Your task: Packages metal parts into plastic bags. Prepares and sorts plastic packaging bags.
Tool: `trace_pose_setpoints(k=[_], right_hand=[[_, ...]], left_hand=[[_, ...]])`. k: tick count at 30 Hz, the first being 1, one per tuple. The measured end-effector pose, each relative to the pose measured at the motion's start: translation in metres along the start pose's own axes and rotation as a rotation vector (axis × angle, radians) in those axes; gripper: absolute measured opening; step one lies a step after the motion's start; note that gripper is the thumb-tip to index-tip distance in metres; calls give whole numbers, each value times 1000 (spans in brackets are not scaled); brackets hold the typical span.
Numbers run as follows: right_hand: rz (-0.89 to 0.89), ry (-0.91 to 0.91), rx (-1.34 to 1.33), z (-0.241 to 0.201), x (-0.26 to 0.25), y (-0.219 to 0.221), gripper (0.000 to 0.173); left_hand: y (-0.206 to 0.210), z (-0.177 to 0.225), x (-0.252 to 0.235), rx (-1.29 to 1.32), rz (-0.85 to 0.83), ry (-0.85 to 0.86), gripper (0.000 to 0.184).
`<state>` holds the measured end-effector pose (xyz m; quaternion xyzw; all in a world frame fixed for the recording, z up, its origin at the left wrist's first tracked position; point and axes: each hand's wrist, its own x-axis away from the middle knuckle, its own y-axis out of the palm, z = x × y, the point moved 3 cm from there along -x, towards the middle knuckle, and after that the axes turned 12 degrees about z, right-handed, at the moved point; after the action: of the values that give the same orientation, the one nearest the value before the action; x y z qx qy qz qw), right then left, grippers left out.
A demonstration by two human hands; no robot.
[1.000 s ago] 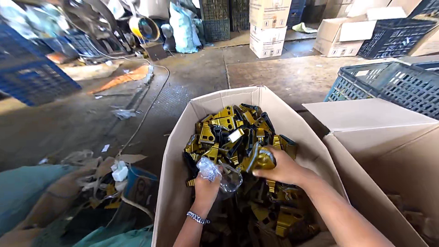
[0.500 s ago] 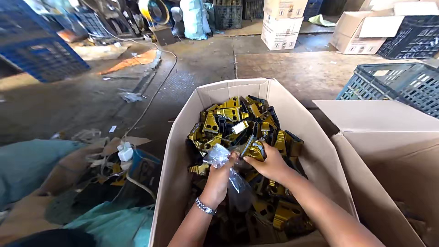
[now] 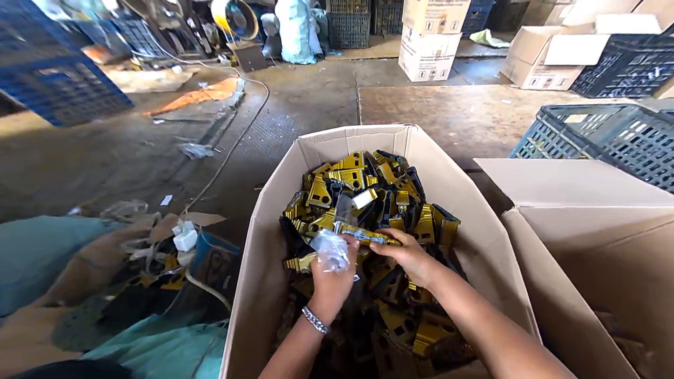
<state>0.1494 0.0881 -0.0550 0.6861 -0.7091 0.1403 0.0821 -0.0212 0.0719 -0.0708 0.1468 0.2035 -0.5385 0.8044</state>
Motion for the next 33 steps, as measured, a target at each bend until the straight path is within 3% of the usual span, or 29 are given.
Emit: trace_pose_setpoints(k=[4, 6, 11, 13, 15, 17, 18, 20, 22, 24, 25, 28, 30, 31, 33], right_hand=[[-84, 50, -95, 9, 6, 12, 66], [-51, 87, -168, 8, 10, 13, 64], [96, -75, -76, 0, 0, 2, 78], [67, -128, -142, -10, 0, -16, 61], [-165, -297, -510, -16, 3, -52, 37], [-573, -544, -823, -24, 1, -77, 43], [-633, -621, -826, -31, 1, -79, 53], [-372, -445, -652, -21, 0, -59, 53], [-229, -182, -175, -13, 6, -20, 42], [-202, -153, 133, -16, 12, 5, 38], [-200, -183, 216, -17, 15, 8, 37], [-194, -230, 252, -11, 14, 3, 27], [-167, -181, 196, -6, 9, -4, 22], [-164, -148, 189, -6, 9, -6, 19], [-189, -93, 167, -8, 13, -6, 15]], left_hand=[[11, 27, 18, 156, -166, -89, 15], [8, 28, 12, 158, -234, -184, 12], [-7, 21, -3, 125, -224, -411, 8], [-11, 21, -8, 171, -168, -415, 12], [-20, 17, -15, 184, -95, -518, 23], [-23, 11, -18, 202, -78, -666, 26], [-21, 9, -16, 195, -105, -718, 28], [-12, 9, -5, 84, -249, -711, 26], [-1, 9, 3, -102, -406, -489, 21], [2, 11, 7, -251, -416, -236, 23], [-1, 12, 8, -295, -389, -199, 25], [-1, 15, 5, -267, -353, -389, 32], [2, 20, 8, -68, -376, -665, 42], [4, 24, 10, 52, -376, -791, 40], [4, 27, 5, 124, -347, -871, 14]])
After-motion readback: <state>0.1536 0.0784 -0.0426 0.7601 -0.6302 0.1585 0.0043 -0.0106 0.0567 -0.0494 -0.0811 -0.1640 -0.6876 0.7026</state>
